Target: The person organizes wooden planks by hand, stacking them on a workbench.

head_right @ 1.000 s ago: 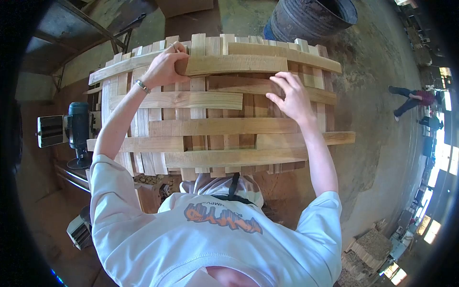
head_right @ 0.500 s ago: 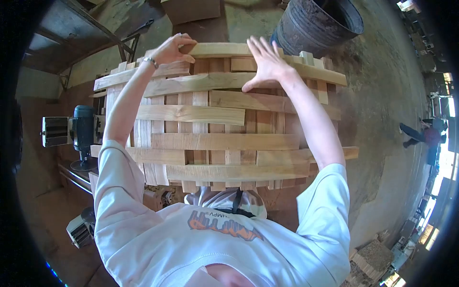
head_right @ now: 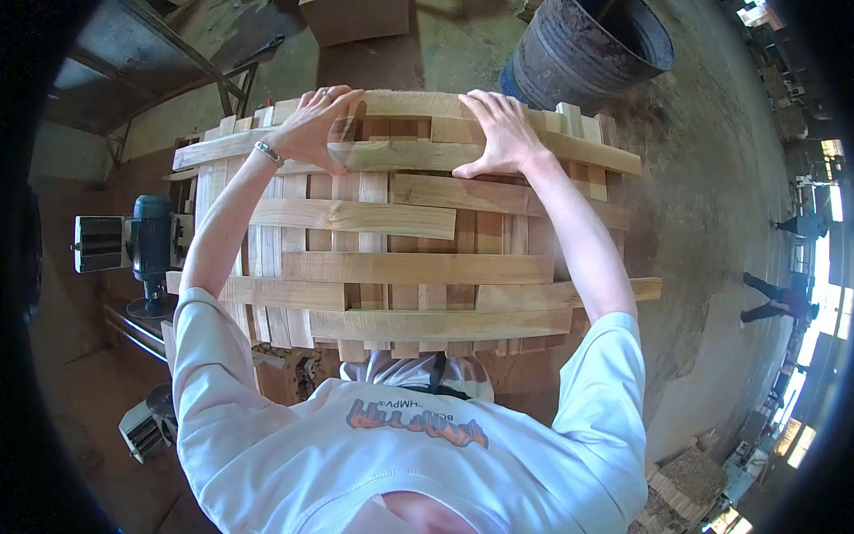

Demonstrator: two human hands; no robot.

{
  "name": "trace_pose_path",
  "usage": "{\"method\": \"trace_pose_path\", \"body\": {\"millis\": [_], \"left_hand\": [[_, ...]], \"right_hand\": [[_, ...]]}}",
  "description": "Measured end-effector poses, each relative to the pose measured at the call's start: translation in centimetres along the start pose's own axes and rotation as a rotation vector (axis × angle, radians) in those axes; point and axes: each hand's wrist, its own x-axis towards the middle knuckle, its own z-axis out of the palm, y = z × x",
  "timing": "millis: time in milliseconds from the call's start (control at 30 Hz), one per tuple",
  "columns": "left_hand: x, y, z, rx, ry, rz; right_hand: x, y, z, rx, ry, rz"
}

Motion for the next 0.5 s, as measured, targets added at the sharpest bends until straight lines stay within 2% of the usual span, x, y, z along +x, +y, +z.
{"method": "trace_pose_path", "body": {"millis": [233, 300, 400, 467, 500], "left_hand": [[0.3, 0.3, -0.4, -0.009, -0.001, 0.034], [-0.1, 0.3, -0.4, -0.039, -0.004, 0.016], [-0.1, -1.4, 0.8, -0.087, 0.028, 0.069], [0.7, -3.6, 2.7, -0.063, 0.111, 0.18], [0.8, -3.1, 2.4, -0.04, 0.041, 0.087]], "right_hand": [[-1.7, -0.8, 0.5, -0.051, -0.011, 0.082], [-3.6, -2.5, 0.0, 0.071, 0.045, 0.182], [-8.1, -4.8, -0.9, 0.153, 0.288, 0.135], [-11.3, -4.5, -0.4, 0.139, 0.258, 0.164], [-12.4, -3.5, 0.7, 0.109, 0.305, 0.164]]}}
